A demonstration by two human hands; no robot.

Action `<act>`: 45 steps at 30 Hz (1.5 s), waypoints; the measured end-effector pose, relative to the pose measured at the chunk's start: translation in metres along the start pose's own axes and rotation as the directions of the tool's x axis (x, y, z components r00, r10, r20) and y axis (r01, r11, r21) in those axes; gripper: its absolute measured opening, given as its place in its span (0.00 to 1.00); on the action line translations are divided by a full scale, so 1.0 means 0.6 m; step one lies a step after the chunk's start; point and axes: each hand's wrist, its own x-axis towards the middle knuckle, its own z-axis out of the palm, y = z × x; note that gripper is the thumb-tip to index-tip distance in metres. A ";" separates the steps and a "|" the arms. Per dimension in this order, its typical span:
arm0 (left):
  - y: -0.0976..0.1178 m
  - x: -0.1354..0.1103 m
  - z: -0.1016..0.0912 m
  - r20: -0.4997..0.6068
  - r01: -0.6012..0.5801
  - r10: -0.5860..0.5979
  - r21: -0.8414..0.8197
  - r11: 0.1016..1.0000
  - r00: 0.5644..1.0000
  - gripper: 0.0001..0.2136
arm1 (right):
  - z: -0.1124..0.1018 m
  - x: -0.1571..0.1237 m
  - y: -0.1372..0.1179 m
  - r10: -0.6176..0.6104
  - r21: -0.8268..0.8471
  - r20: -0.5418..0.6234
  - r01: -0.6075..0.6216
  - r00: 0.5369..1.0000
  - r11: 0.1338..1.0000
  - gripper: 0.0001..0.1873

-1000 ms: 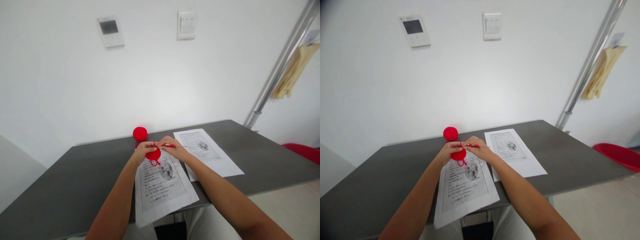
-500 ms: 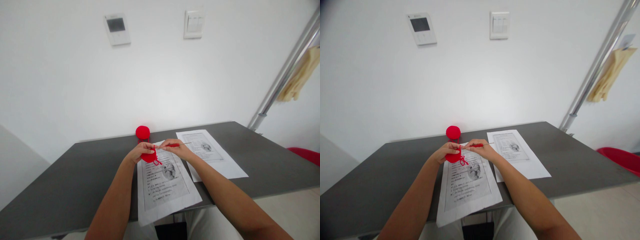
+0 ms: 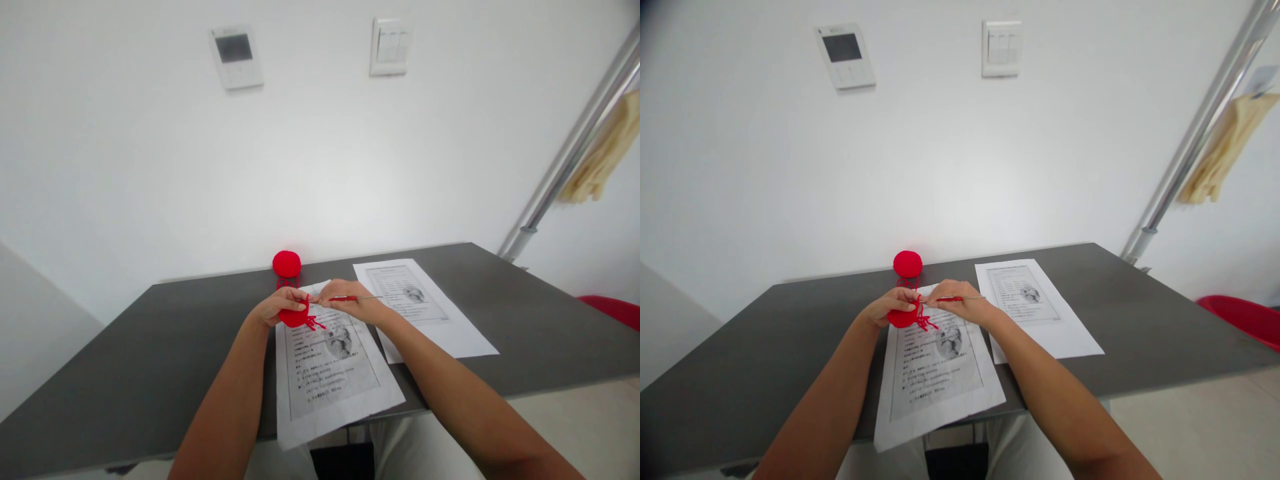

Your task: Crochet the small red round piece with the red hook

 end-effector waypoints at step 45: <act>0.001 0.001 0.015 -0.023 0.056 -0.054 0.092 0.994 0.998 0.10 | -0.007 0.003 -0.010 0.327 0.289 0.038 -0.324 0.944 0.901 0.10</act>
